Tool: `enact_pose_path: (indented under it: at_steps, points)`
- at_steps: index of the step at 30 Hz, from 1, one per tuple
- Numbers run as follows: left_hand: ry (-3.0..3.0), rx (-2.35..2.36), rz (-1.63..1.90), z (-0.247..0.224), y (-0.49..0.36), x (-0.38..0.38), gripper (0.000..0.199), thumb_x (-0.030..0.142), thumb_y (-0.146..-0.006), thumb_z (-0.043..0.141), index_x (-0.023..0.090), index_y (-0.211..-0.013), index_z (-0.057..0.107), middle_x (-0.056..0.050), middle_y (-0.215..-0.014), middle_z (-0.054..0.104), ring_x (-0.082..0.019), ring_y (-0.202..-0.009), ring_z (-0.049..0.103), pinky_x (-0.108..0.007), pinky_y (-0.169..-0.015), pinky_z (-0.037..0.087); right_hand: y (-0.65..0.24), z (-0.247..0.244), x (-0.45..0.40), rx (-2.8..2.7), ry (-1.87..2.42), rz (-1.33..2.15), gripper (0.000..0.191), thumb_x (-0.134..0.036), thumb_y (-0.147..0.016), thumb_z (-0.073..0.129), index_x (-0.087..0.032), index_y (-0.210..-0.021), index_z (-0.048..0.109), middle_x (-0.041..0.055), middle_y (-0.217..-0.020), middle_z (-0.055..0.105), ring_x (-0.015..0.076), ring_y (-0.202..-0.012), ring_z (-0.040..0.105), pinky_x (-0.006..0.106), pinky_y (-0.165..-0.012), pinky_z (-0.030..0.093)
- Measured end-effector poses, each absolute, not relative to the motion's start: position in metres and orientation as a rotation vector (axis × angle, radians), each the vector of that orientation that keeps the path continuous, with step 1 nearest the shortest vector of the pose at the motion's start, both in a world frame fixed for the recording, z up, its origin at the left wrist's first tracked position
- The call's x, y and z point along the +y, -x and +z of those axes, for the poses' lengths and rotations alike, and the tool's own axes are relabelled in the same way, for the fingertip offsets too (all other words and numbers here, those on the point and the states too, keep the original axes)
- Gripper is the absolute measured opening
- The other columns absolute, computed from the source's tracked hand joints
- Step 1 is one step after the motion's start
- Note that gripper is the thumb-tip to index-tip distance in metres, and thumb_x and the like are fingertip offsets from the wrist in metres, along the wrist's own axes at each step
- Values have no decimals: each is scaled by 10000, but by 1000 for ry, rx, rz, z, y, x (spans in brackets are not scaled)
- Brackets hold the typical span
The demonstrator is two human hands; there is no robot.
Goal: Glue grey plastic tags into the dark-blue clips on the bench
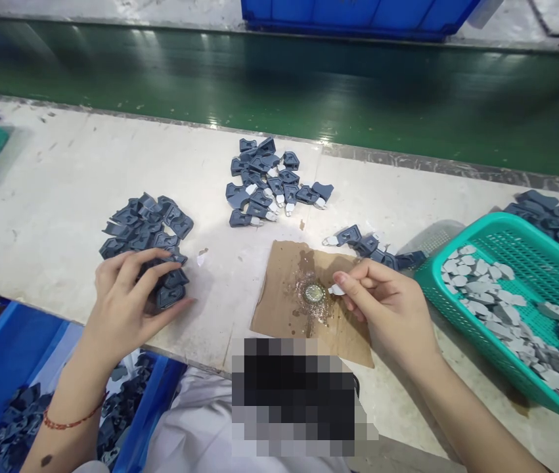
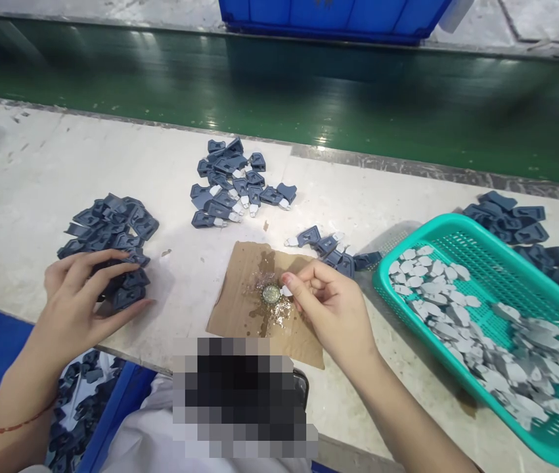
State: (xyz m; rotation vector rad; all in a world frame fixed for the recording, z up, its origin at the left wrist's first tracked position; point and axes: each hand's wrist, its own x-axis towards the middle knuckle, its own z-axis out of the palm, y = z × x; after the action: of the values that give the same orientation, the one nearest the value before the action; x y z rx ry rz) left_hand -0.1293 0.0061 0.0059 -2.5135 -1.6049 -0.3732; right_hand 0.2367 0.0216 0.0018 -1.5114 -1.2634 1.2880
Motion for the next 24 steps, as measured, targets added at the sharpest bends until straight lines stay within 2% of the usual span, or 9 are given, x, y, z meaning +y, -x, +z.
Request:
enact_pose_path:
  at_steps: [5, 10, 13, 19, 24]
  points:
    - [2437, -1566, -356, 8, 137, -5, 198, 357, -928, 721, 220, -996, 596, -173, -1183, 664, -365, -1095, 591, -516, -979, 404, -237, -3, 20, -1256, 1516, 1245, 389, -493, -903, 750, -211, -690, 589, -36, -514, 528, 95, -467, 411, 232, -464, 305]
    - [2487, -1506, -319, 10, 139, -9, 201, 275, -929, 736, 238, -1103, 642, -173, -1267, 661, -359, -1117, 610, -525, -998, 399, -237, -4, 19, -1308, 1536, 1215, 366, -462, -924, 724, -220, -691, 578, -43, -517, 528, 99, -474, 409, 242, -478, 309]
    - [2498, -1496, -322, 9, 140, -10, 238, 249, -925, 748, 249, -1131, 629, -151, -1238, 691, -330, -1083, 636, -512, -993, 421, -237, -2, 18, -1410, 1568, 1129, 372, -452, -943, 694, -220, -681, 567, -41, -527, 516, 106, -488, 411, 253, -490, 311]
    - [2460, -1535, -447, 5, 139, -16, 237, 233, -872, 803, 244, -1029, 625, -95, -1067, 760, -299, -953, 678, -471, -906, 462, -235, 1, 15, -1641, 1564, 890, 356, -390, -986, 637, -225, -692, 521, -51, -545, 456, 107, -497, 376, 261, -506, 289]
    - [2518, -1612, -468, 4, 140, -22, 187, 185, -848, 803, 287, -966, 699, -33, -1069, 783, -250, -877, 672, -413, -826, 464, -232, 0, 15, -1886, 1493, 662, 297, -308, -1005, 605, -230, -726, 542, -59, -531, 456, 103, -454, 400, 255, -485, 293]
